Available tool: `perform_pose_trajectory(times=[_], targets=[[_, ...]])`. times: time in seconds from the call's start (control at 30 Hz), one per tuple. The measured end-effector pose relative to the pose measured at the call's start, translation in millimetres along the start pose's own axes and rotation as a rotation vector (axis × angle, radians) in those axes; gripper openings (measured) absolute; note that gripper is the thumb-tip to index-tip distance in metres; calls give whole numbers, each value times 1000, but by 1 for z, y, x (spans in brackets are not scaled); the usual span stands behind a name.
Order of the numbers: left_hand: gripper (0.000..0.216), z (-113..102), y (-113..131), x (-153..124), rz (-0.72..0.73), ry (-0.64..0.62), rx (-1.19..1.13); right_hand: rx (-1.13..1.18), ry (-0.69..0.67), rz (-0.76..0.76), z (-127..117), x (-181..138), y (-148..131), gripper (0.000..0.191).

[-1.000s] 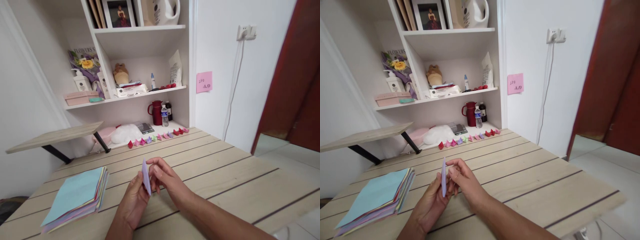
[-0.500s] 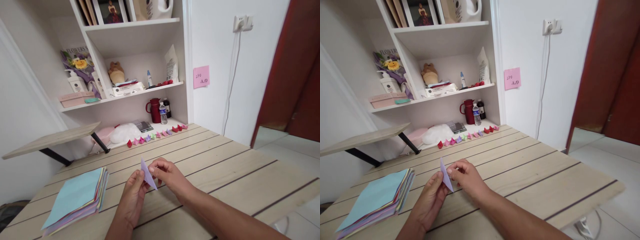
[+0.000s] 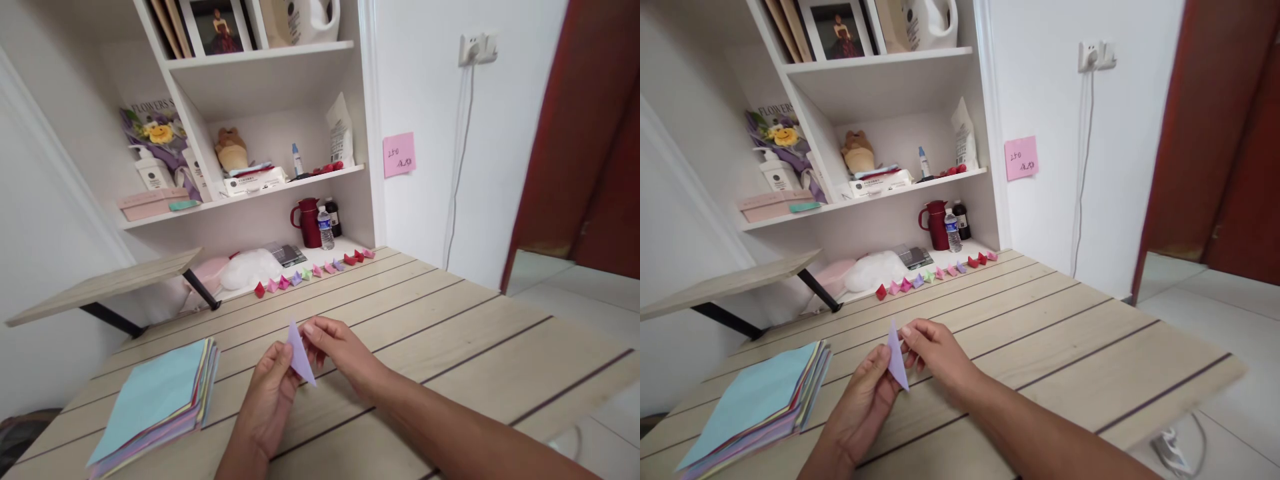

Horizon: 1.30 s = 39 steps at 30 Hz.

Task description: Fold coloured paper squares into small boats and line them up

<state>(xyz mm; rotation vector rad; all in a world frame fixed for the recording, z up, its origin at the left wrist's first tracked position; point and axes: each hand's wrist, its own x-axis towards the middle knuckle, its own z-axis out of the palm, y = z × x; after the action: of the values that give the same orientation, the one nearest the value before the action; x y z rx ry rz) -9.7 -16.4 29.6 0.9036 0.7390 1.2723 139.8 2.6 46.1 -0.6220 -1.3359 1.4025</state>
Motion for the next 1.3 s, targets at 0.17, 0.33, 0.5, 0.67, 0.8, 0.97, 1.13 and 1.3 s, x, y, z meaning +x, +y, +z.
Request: perform_pose_trajectory(times=[0.17, 0.33, 0.5, 0.67, 0.8, 0.97, 1.13, 1.3], targets=[[17, 0, -6, -1, -94, -93, -51, 49, -33, 4, 1, 1, 2, 50], [23, -1, -6, 2, -126, -81, -91, 63, -56, -1, 1, 2, 3, 50], [23, 2, -3, 0, -141, -53, -104, 62, -54, 11, 2, 0, -2, 41], [26, 6, -1, -2, -144, -44, -117, 99, -46, 29, 2, 0, -5, 42], [25, 6, 0, -2, -143, -61, -129, 163, -46, 52, 2, 0, -5, 42], [27, 4, -1, -2, -151, -93, -136, 203, -53, 64, 3, -1, -7, 42], [24, 2, -2, -1, -146, -98, -141, 214, -35, 68, 3, -1, -9, 41], [24, 0, -2, 0, -151, -104, -136, 241, -40, 61, 2, -1, -7, 40]])
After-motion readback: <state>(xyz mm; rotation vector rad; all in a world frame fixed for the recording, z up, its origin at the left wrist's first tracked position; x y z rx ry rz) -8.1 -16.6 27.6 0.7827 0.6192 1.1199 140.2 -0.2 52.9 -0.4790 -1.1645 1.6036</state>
